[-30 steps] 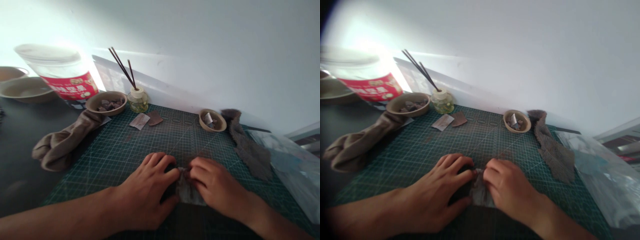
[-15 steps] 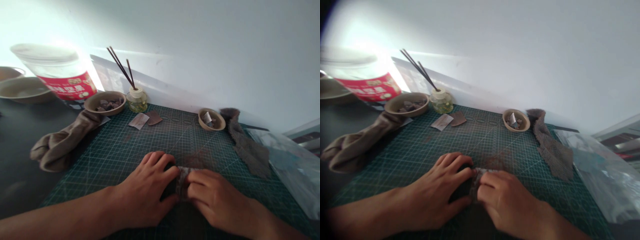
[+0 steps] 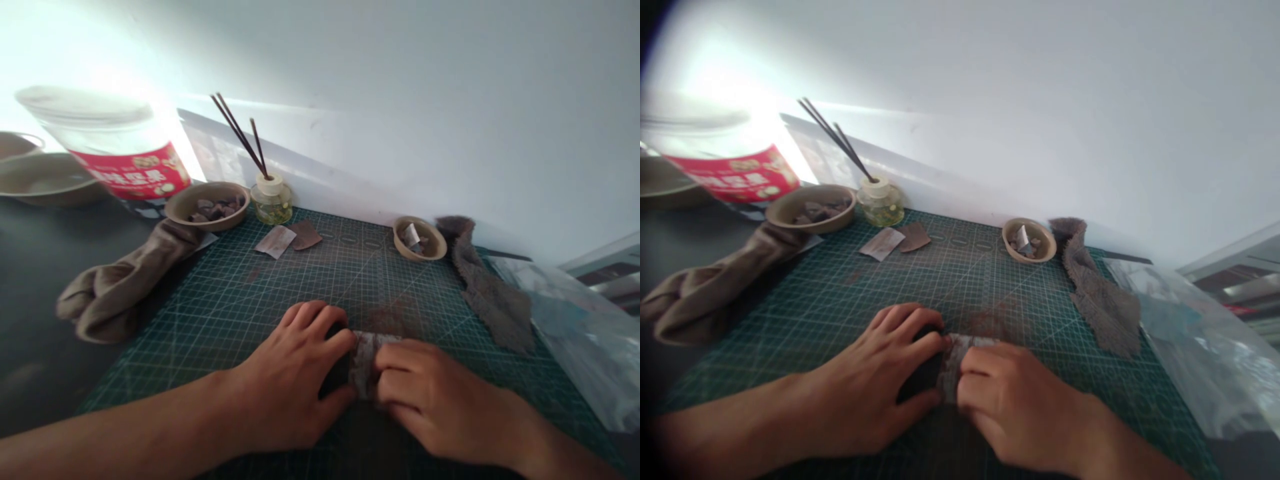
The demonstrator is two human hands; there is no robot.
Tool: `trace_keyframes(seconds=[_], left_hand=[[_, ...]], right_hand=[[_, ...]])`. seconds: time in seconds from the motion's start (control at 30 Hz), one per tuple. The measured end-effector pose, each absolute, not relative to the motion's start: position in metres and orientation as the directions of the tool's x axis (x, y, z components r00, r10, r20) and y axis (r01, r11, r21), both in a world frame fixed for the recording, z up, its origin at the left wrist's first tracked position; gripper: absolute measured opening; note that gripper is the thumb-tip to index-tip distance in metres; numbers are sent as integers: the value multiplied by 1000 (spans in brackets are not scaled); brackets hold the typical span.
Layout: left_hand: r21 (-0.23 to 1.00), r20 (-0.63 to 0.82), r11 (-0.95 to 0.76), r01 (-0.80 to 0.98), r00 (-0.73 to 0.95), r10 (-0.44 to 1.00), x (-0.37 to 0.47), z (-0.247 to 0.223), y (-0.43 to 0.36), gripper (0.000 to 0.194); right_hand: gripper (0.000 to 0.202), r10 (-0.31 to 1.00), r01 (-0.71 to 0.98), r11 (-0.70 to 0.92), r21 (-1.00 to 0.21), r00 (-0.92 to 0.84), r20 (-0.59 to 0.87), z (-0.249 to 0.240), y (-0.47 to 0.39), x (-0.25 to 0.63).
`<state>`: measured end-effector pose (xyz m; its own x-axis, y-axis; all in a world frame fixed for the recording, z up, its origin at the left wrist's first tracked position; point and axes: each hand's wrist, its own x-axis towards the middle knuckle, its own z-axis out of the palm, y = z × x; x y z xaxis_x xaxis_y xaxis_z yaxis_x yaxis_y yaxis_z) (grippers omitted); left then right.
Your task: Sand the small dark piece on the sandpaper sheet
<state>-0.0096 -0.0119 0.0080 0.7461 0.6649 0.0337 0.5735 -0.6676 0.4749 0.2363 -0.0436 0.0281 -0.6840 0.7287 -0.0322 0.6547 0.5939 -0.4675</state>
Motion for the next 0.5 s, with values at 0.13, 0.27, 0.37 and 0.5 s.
trace_keyframes(seconds=[0.13, 0.27, 0.37, 0.5], left_hand=[[465, 37, -673, 575, 747, 664, -10, 8, -13, 33], [480, 33, -662, 575, 742, 669, -10, 7, -13, 32], [483, 44, -661, 574, 738, 673, -10, 7, -13, 34], [491, 24, -647, 584, 733, 680, -10, 8, -13, 33]], right_hand=[[17, 856, 766, 491, -416, -512, 68, 27, -41, 235], [16, 746, 671, 585, -456, -666, -24, 27, -42, 233], [16, 824, 736, 532, -418, -564, 56, 26, -43, 232], [16, 760, 673, 585, -452, -649, 17, 23, -43, 231]])
